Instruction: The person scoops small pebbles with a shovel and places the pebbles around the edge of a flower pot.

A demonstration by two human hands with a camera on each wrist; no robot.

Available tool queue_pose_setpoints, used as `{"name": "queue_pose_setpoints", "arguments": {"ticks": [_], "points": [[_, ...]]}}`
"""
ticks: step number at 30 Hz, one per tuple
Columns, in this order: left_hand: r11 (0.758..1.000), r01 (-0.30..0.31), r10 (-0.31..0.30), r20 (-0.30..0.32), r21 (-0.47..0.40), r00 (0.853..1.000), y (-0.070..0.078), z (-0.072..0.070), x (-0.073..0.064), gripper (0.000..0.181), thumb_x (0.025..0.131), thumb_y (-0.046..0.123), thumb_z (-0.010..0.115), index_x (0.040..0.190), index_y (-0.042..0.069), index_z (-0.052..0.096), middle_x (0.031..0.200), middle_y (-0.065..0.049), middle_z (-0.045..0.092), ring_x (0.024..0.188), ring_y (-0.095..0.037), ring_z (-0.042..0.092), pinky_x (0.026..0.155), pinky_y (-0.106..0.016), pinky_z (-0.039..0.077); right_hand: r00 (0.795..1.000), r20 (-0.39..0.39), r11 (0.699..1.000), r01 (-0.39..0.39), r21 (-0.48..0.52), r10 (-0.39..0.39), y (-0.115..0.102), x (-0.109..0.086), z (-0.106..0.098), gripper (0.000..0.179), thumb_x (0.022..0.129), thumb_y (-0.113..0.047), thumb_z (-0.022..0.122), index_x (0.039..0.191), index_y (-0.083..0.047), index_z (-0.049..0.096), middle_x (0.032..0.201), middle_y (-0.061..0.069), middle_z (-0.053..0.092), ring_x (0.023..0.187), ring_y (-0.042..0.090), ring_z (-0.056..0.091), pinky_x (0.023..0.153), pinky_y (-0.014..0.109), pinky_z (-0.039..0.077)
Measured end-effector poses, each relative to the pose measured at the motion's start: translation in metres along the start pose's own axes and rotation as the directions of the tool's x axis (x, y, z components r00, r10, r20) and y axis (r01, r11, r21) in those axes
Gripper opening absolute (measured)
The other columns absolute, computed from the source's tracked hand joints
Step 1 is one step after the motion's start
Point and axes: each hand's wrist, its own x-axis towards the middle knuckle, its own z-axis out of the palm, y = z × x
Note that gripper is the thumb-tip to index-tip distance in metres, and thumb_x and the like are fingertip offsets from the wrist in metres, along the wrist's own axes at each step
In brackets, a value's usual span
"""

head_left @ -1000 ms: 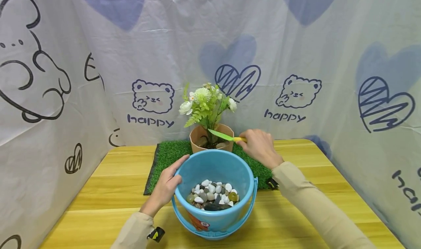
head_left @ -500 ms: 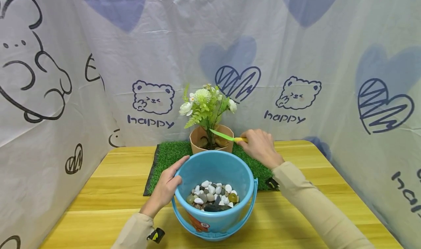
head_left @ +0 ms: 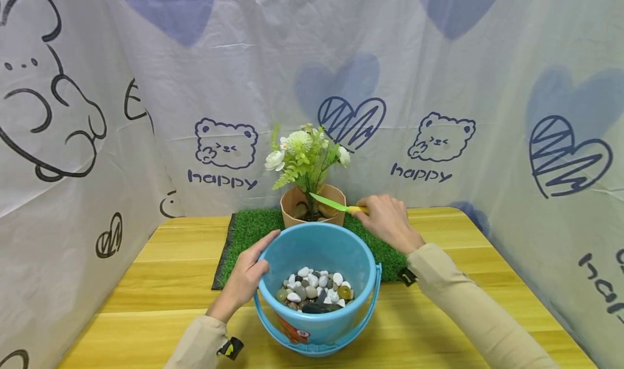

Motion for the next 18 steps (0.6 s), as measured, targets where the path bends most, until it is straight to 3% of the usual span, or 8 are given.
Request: {"name": "queue_pose_setpoints", "arguments": {"ticks": [9, 18], "points": [[1.000, -0.005, 0.005, 0.008, -0.002, 1.000, -0.001, 0.000, 0.001, 0.070, 0.080, 0.001, 0.040, 0.150, 0.011, 0.041, 0.140, -0.021, 0.054, 0.112, -0.038, 0.064, 0.072, -0.031, 0.056, 0.998, -0.029, 0.998, 0.057, -0.009, -0.058, 0.001, -0.008, 0.002, 0.018, 0.089, -0.031, 0.069, 0.090, -0.015, 0.077, 0.057, -0.006, 0.050, 0.047, 0.012, 0.040, 0.043, 0.027, 0.030], [1.000, 0.002, -0.002, 0.008, -0.002, 1.000, -0.003, 0.000, 0.001, 0.070, 0.080, 0.001, 0.041, 0.150, 0.012, 0.042, 0.140, -0.020, 0.055, 0.112, -0.036, 0.064, 0.074, -0.032, 0.056, 0.994, -0.020, 0.993, 0.108, 0.042, -0.107, -0.003, -0.018, -0.009, 0.024, 0.087, -0.035, 0.071, 0.096, -0.014, 0.078, 0.058, -0.007, 0.051, 0.045, 0.008, 0.038, 0.041, 0.024, 0.030]]}}
